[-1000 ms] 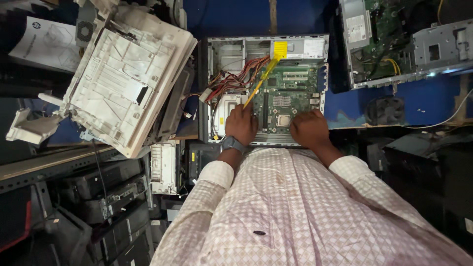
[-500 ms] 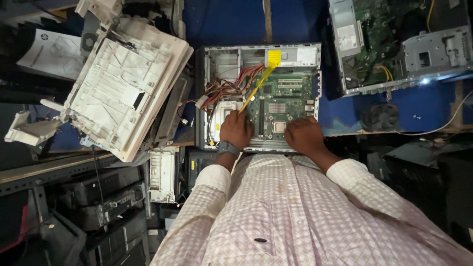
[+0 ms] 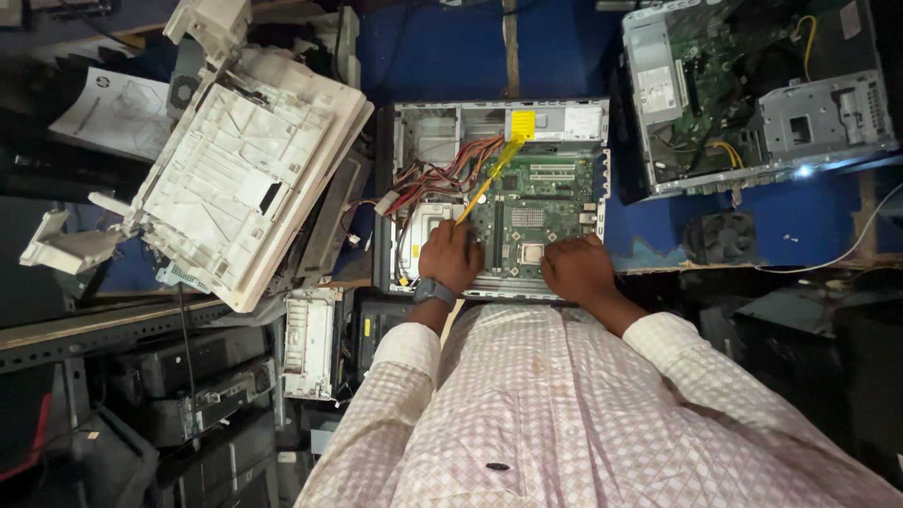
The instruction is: The person uses a yellow screwdriver to remove screws from a computer motherboard inside an open case. They repeatedly loosen and remove screws from various points on the board while working in a cluttered repair area.
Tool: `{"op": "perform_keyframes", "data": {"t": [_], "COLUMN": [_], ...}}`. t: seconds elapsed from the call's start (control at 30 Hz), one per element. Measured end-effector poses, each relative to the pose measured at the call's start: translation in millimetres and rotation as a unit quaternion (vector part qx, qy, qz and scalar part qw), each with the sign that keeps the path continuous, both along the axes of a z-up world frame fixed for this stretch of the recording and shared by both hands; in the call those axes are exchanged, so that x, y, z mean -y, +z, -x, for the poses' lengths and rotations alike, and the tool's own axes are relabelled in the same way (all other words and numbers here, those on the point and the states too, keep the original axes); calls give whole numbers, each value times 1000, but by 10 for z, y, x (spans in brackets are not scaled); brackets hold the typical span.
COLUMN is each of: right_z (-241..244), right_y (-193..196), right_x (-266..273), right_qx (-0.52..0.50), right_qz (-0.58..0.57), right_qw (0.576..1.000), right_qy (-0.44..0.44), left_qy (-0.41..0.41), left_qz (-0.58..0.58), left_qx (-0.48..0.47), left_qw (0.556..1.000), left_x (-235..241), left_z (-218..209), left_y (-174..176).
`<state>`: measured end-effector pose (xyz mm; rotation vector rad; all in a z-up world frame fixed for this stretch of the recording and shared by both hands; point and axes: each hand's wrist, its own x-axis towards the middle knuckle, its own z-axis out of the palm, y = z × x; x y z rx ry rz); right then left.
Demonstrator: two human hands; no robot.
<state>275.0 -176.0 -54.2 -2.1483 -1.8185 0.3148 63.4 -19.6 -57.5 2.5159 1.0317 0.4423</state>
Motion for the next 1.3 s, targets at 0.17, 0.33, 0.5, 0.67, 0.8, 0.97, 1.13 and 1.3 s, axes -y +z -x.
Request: {"op": "perform_keyframes", "data": {"t": [0.17,0.33,0.5,0.67,0.8,0.97,1.13,1.3], "right_z": [-22,-28,-23,-57,-56,-56,-71,-98], "right_y": [2,23,60,97,64,23,-36,-12], "right_x": [4,-22,-29,-1,0,-4,-19,-9], "right_qx": [-12,-17,-26,-37,-54,-46,-27,-28], "right_qz": [8,13,3,17,26,13,-3,-9], "right_qw": [1000,1000,1000,999,998,999,999,999], "right_qy": [11,19,12,1,-2,14,26,27], "left_qy": [4,8,14,8,12,18,16,13], "left_qz": [0,-8,29,23,2,10,30,36], "left_qx": [-8,7,-35,-43,-47,-66,-57,-17], "left_qw": [1000,1000,999,999,999,998,998,999], "left_x": [23,11,-8,16,13,1,-27,2], "left_z": [-4,-7,-5,-27,-8,-5,-14,-35], "left_y": [-7,-13,-40,-89,-96,-78,-104,-77]}}
